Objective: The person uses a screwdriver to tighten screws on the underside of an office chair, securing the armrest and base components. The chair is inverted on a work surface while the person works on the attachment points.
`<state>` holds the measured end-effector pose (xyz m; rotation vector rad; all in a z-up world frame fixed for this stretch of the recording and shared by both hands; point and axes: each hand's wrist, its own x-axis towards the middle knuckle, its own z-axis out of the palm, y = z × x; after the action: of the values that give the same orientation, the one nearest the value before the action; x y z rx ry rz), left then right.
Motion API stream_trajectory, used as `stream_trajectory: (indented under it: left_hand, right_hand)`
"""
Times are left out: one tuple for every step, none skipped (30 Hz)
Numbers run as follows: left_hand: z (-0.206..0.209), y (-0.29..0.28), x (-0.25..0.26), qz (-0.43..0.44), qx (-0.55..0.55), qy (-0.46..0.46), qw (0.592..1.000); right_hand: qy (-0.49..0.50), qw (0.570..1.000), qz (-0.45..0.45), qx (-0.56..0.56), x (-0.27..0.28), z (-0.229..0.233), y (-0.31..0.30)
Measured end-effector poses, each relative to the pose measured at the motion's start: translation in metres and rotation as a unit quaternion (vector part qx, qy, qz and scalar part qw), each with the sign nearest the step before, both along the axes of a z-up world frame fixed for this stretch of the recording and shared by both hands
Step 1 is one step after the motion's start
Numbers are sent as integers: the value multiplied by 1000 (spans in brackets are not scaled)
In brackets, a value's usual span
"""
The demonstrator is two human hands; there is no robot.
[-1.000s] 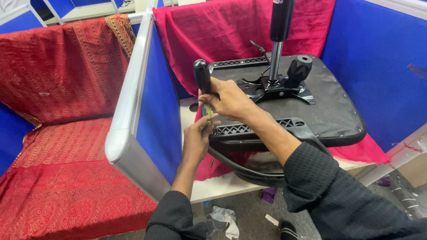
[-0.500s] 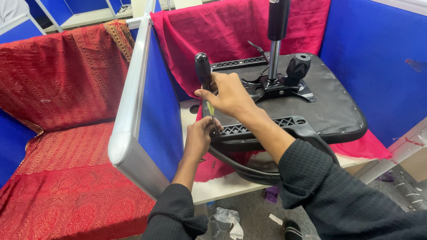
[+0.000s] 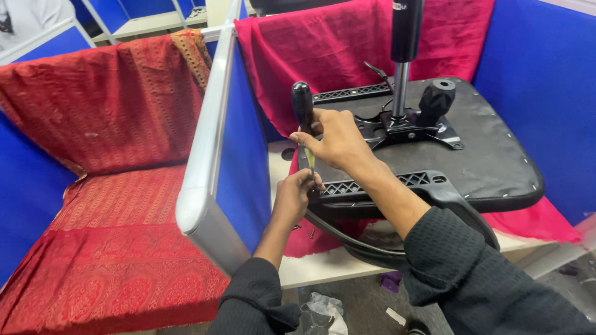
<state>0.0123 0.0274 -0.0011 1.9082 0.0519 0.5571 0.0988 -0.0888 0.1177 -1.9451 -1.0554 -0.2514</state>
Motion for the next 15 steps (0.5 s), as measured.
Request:
stream_trajectory:
  left_hand:
    - [-3, 2, 0, -2, -6, 1, 1000]
    - [-6, 4, -1, -5, -13, 1, 1000]
    - [-7, 5, -2, 2, -12, 6, 1000]
    - [-6, 7, -3, 9, -11, 11, 1000]
    - [-7, 7, -4, 11, -9, 18, 1000]
    - [-7, 7, -6, 13, -8, 19, 1000]
    - [-5, 5, -7, 15, -7, 19, 1000]
    - [-4, 5, -8, 16, -6, 19, 1000]
    - [-4, 5, -8, 15, -5, 20, 1000]
    - [-3, 5, -7, 14, -4, 21, 1000]
    - [-1, 4, -5, 7, 1, 20, 1000]
    - [1, 2, -6, 0, -4, 19, 1000]
    - [3, 2, -6, -7, -8, 18, 1000]
    - [5, 2, -7, -15, -12, 16, 1000]
    - [7, 2, -8, -20, -17, 20, 999]
  right_hand:
    - [-1, 1000, 9, 4, -2, -1, 3]
    - [-2, 1000, 17, 8, -4, -3, 6]
    - [-8, 1000, 22, 14, -4, -2, 8]
    - [-14, 999, 27, 20, -5, -2, 10]
    - [-19, 999, 28, 28, -7, -4, 12]
    - [-18, 999, 30, 33, -9, -5, 13]
    - [-19, 999, 31, 39, -11, -5, 14]
    - [-19, 998, 32, 45, -12, -5, 16]
    - [-28, 998, 36, 44, -10, -7, 17]
    - [-37, 998, 39, 42, -8, -7, 18]
    - [-48, 997, 37, 44, -7, -6, 17]
    - [-23, 998, 34, 45, -7, -5, 15]
    - [2, 998, 31, 47, -7, -5, 14]
    - [26, 998, 28, 49, -7, -3, 13]
    - [42, 998, 28, 43, -8, -1, 11]
